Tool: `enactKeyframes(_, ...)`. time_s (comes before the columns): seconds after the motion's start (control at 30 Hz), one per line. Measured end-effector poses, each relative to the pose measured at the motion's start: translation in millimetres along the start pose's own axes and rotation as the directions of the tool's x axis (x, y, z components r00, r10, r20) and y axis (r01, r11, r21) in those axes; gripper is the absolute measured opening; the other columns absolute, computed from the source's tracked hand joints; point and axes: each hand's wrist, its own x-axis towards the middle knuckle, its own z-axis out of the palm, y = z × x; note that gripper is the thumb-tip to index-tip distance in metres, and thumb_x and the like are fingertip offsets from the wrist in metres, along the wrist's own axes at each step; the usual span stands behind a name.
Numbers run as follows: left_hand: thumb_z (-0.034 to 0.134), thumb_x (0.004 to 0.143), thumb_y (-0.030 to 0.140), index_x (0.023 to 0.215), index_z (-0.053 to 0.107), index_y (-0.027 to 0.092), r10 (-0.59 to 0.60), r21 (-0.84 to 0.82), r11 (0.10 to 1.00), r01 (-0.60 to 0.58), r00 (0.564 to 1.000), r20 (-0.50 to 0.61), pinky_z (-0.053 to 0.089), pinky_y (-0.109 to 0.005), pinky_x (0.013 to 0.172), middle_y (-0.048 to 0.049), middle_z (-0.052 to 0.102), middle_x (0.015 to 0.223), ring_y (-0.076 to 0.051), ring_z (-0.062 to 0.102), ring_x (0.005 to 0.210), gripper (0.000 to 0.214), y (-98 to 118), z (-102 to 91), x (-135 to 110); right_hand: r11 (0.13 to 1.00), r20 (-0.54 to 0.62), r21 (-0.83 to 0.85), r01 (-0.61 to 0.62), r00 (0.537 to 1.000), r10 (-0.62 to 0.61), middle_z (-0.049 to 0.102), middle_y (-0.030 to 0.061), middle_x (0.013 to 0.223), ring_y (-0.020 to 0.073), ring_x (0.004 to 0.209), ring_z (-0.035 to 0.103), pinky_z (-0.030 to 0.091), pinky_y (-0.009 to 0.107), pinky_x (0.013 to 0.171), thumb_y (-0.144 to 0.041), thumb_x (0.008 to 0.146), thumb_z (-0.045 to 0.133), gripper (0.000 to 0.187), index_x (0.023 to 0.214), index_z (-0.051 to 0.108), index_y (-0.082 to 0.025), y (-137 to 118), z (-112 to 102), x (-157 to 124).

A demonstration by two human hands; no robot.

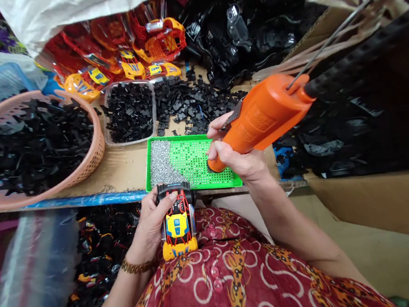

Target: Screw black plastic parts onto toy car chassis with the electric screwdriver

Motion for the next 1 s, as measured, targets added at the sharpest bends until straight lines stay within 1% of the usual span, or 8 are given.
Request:
enactKeyframes(0.2,0.095,0.069,0.035,0.086,0.070,0.018,-0.001,-0.014,1.000,0.001,1.000,0.007,0.059,-0.024,0.051,0.0028,0.073,0.068,-0.014,0.067,0.051,0.035,0,-0.1,0,0.999,0.009,0.029,0.027,1.000,-0.027,0.066,-0.0009,0.095,0.0110,0.061,0.061,0.058,0.033,0.058,-0.041,0.075,0.084,0.039,0.100,0.057,-0.029,2,1,-2)
enactKeyframes(0.37,0.096,0.069,0.035,0.085,0.071,0.017,0.012,-0.001,1.000,-0.012,1.000,0.010,0.057,-0.020,0.051,0.0028,0.073,0.070,-0.011,0.066,0.052,0.034,0,-0.1,0,0.999,0.000,0.032,0.012,1.000,-0.012,0.065,-0.0007,0.095,0.0121,0.063,0.061,0.059,0.034,0.058,-0.045,0.073,0.086,0.043,0.101,0.057,-0.030,2,1,-3)
enactKeyframes(0.43,0.096,0.069,0.036,0.085,0.071,0.017,0.013,0.008,1.000,-0.013,1.000,0.012,0.057,-0.020,0.051,0.0021,0.074,0.070,-0.012,0.067,0.052,0.035,0,0.1,1,1.000,0.005,0.017,0.012,1.000,-0.012,0.066,-0.0004,0.095,0.0133,0.064,0.062,0.059,0.036,0.060,-0.044,0.074,0.085,0.041,0.101,0.058,-0.031,2,0,-4)
enactKeyframes(0.6,0.096,0.066,0.036,0.084,0.071,0.017,0.014,0.021,1.000,-0.014,1.000,-0.011,0.055,-0.020,0.050,0.0030,0.072,0.069,-0.011,0.065,0.050,0.037,1,1.4,1,1.000,0.033,-0.009,-0.002,0.999,0.002,0.064,-0.0003,0.091,0.0170,0.072,0.066,0.063,0.043,0.075,-0.039,0.071,0.084,0.036,0.094,0.057,-0.029,7,0,-3)
enactKeyframes(0.7,0.096,0.067,0.037,0.085,0.071,0.017,0.010,0.026,1.000,-0.010,1.000,-0.011,0.056,-0.020,0.050,0.0029,0.072,0.070,-0.011,0.065,0.051,0.037,0,1.2,0,0.999,0.030,0.026,-0.032,0.999,0.032,0.060,-0.0033,0.084,0.0145,0.065,0.063,0.064,0.042,0.073,-0.034,0.068,0.083,0.038,0.089,0.052,-0.029,11,0,-1)
enactKeyframes(0.8,0.095,0.067,0.039,0.088,0.072,0.017,0.003,0.012,1.000,-0.003,1.000,-0.015,0.058,-0.023,0.051,0.0025,0.073,0.071,-0.013,0.067,0.053,0.038,-2,-1.1,-1,0.998,0.055,0.046,-0.030,0.998,0.027,0.061,-0.0036,0.084,0.0141,0.065,0.064,0.064,0.041,0.072,-0.031,0.068,0.083,0.037,0.091,0.053,-0.029,11,0,0)
enactKeyframes(0.9,0.097,0.061,0.037,0.087,0.074,0.017,0.018,-0.011,1.000,-0.018,1.000,-0.026,0.059,-0.022,0.052,0.0017,0.075,0.072,-0.013,0.068,0.054,0.040,-3,-4.6,0,1.000,0.019,0.021,0.015,1.000,-0.015,0.067,-0.0005,0.092,0.0171,0.074,0.068,0.065,0.043,0.077,-0.035,0.071,0.084,0.036,0.095,0.058,-0.029,9,1,0)
enactKeyframes(1.0,0.098,0.056,0.034,0.082,0.074,0.015,0.032,-0.024,0.999,-0.032,0.999,-0.013,0.059,-0.022,0.052,0.0001,0.075,0.070,-0.013,0.068,0.053,0.040,-1,-6.1,2,0.999,-0.021,0.020,0.050,0.999,-0.049,0.068,-0.0007,0.095,0.0174,0.077,0.069,0.065,0.042,0.078,-0.034,0.073,0.086,0.034,0.097,0.062,-0.031,7,2,-1)
